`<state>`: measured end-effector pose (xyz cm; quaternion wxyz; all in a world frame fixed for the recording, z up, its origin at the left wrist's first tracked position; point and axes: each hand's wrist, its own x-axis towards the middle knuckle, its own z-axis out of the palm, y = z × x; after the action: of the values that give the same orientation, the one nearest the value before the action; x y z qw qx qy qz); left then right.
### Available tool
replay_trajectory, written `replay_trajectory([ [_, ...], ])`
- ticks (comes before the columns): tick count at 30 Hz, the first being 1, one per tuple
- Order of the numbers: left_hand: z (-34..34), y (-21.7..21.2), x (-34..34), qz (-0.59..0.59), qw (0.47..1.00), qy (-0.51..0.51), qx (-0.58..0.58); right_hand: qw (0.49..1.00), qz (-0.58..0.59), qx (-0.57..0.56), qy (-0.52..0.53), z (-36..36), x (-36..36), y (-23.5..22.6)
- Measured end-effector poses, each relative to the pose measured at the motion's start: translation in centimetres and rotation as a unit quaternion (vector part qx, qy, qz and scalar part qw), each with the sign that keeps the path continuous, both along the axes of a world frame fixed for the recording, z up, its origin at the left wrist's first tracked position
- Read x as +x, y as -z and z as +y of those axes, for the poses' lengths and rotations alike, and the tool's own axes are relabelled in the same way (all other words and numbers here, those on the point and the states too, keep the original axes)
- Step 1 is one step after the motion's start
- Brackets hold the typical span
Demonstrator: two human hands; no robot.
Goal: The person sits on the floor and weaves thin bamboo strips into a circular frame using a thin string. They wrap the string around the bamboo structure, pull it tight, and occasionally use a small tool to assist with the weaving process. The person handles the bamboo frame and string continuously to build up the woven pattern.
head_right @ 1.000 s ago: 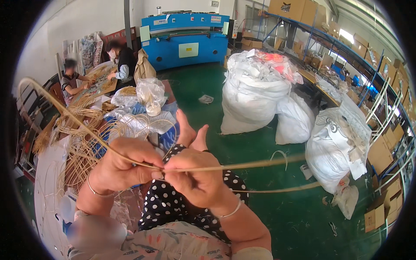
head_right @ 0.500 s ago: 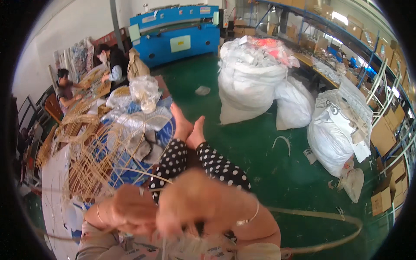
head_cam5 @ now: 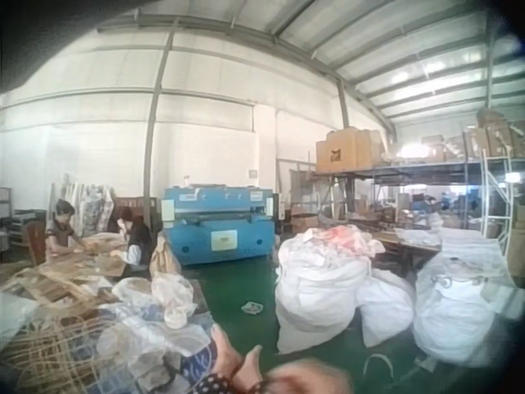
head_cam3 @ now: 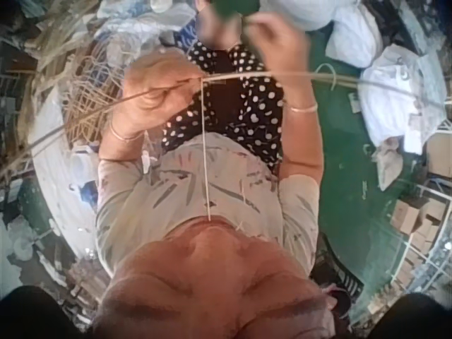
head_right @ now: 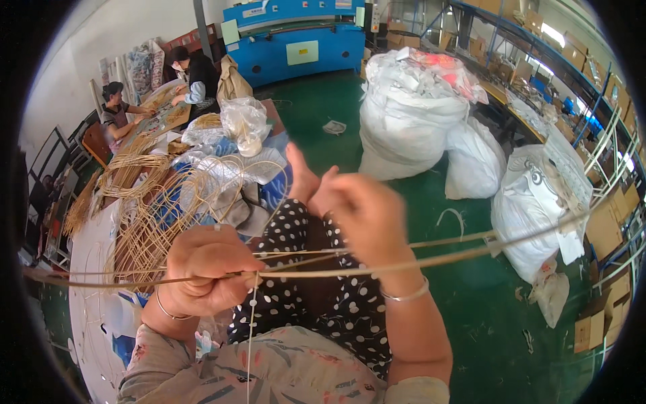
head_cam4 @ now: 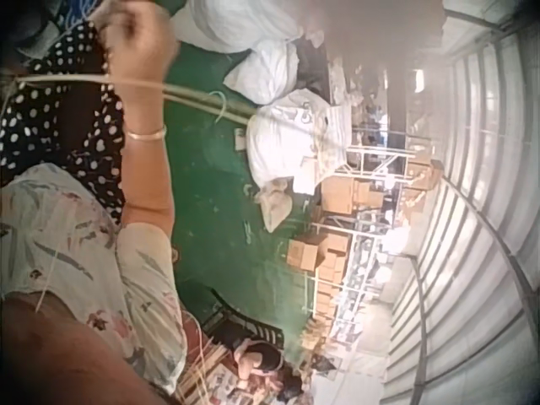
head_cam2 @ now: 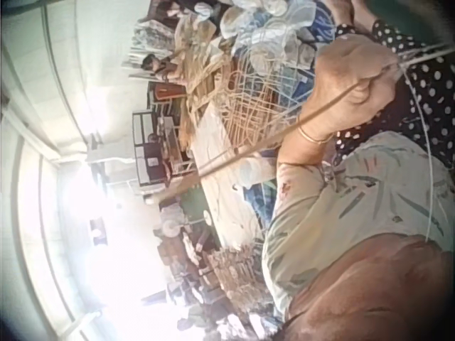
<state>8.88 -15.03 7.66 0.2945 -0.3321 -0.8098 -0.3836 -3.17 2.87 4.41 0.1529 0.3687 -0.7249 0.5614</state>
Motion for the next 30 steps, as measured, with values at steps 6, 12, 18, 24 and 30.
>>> replay_trajectory([
  [6,-0.5,-0.5,0.3,0.067,0.996,-0.054,-0.008,0.987,-0.071,-0.052,-0.135,-0.4,8.2,1.6],
  [12,0.3,0.3,0.4,0.088,0.994,-0.067,-0.005,0.917,-0.187,-0.198,-0.293,-2.2,9.0,3.3],
  [18,0.1,1.5,0.6,0.053,0.993,-0.095,-0.036,0.979,0.107,-0.111,-0.136,-0.5,9.2,-0.1],
  [24,0.5,1.3,1.6,0.069,0.995,-0.068,0.023,0.976,-0.029,-0.122,-0.178,0.8,10.0,1.8],
  [30,1.0,1.2,2.1,0.088,0.994,-0.060,0.027,0.839,-0.368,-0.281,-0.286,-0.9,11.4,2.3],
])
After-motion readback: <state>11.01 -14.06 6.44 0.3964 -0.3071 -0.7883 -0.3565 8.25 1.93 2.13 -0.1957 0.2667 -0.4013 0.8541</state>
